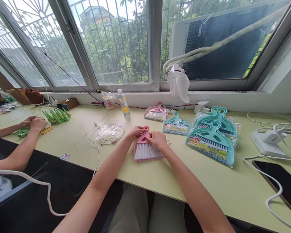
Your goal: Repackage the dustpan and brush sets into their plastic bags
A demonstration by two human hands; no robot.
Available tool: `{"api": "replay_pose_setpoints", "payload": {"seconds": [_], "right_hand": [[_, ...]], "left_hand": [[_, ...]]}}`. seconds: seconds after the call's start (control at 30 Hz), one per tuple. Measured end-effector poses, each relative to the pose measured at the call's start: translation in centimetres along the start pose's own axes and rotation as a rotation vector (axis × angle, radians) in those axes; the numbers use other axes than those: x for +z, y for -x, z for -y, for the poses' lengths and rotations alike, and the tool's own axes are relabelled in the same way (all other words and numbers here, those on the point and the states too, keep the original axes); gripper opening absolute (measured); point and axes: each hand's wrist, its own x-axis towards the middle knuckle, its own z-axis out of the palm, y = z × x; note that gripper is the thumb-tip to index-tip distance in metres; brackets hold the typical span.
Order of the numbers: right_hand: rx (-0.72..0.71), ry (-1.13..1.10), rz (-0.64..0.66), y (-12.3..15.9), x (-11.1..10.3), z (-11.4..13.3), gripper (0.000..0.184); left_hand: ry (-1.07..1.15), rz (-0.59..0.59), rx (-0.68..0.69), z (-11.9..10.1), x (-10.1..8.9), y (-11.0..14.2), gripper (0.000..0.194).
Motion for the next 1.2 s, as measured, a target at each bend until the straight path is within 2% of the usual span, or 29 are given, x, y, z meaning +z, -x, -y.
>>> {"api": "replay_pose_setpoints", "payload": {"seconds": [0.23,0.7,0.97,1.07,1.2], "right_hand": [[0.020,-0.003,0.019,-0.1,-0.2,0.2,0.045],[0.016,0.000,0.021,-0.6,0.9,0.1,0.035],[-0.018,0.013,0.008,-0.2,0.7,0.0,0.037],[-0.019,0.008,0.007,-0.3,0.8,0.0,0.037],[-0.031,0.001,-0.004,-0.5,1.1,-0.1,0.036]], "left_hand": [[-0.076,-0.033,0.002,-0.6,0.3,0.6,0.007],[-0.078,-0.098,0.045,-0.3,1.1,0.4,0.026],[-0.075,0.015,-0.022,0.0,-0.5,-0.3,0.038],[-0.047,0.002,-0.026,0.2,-0.7,-0.6,0.033],[0.086,-0.087,-0.055,0.4,-0.2,-1.0,0.021]]}}
